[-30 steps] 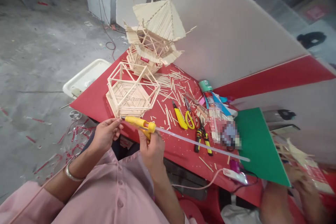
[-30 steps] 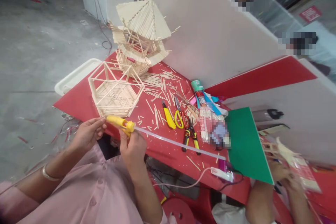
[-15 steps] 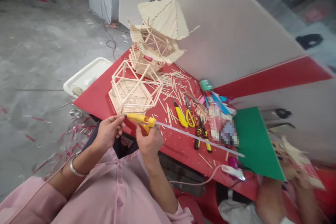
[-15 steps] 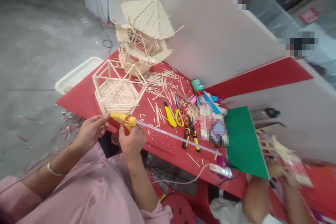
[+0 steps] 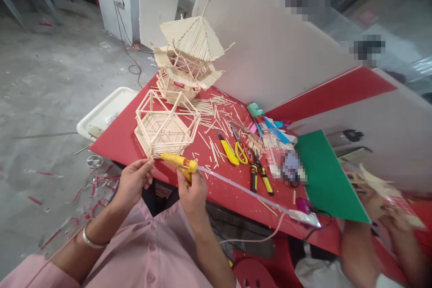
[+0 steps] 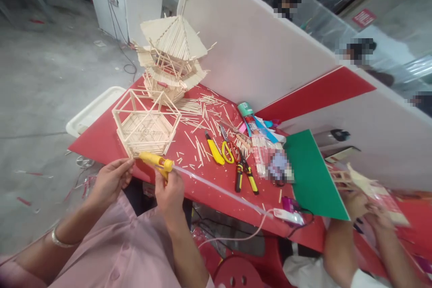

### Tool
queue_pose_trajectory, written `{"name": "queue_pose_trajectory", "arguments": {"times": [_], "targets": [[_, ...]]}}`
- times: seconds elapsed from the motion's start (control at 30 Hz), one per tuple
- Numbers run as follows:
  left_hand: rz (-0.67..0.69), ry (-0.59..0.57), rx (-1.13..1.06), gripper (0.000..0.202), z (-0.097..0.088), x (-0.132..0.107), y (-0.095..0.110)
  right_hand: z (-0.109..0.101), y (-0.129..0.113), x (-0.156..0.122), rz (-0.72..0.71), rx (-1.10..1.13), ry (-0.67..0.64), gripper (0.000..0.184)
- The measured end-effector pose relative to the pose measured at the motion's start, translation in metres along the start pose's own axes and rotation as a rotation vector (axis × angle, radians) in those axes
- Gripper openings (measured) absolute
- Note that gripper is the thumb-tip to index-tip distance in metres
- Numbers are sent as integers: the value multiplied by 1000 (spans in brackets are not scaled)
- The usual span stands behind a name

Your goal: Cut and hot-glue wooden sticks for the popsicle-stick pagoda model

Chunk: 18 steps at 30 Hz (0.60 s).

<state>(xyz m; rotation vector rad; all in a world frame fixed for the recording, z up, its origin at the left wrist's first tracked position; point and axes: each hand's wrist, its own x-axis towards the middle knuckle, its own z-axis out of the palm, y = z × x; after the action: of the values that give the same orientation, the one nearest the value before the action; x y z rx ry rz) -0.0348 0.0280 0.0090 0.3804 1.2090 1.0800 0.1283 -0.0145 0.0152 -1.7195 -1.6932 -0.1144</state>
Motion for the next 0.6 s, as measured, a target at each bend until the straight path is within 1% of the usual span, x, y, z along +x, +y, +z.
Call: {"name": "queue_pose_trajectory", "arguments": {"times": [0.1, 0.2, 0.33, 0.47, 0.6], "targets": [[0, 8, 10, 41, -1, -2, 1, -2, 0, -3, 3, -22, 9, 40], [-3, 9, 3, 41, -1, -2, 0, -1, 1, -5, -11, -45, -6, 42], [-10, 15, -4, 37, 2, -1, -1, 3, 4, -7, -76, -27, -57, 38], [-28, 8, 10, 35, 7, -2, 2, 3, 4, -6, -63, -32, -3, 33], [-24, -8, 20, 36, 9, -2, 6, 3, 2, -3, -54, -123, 67, 44]]}}
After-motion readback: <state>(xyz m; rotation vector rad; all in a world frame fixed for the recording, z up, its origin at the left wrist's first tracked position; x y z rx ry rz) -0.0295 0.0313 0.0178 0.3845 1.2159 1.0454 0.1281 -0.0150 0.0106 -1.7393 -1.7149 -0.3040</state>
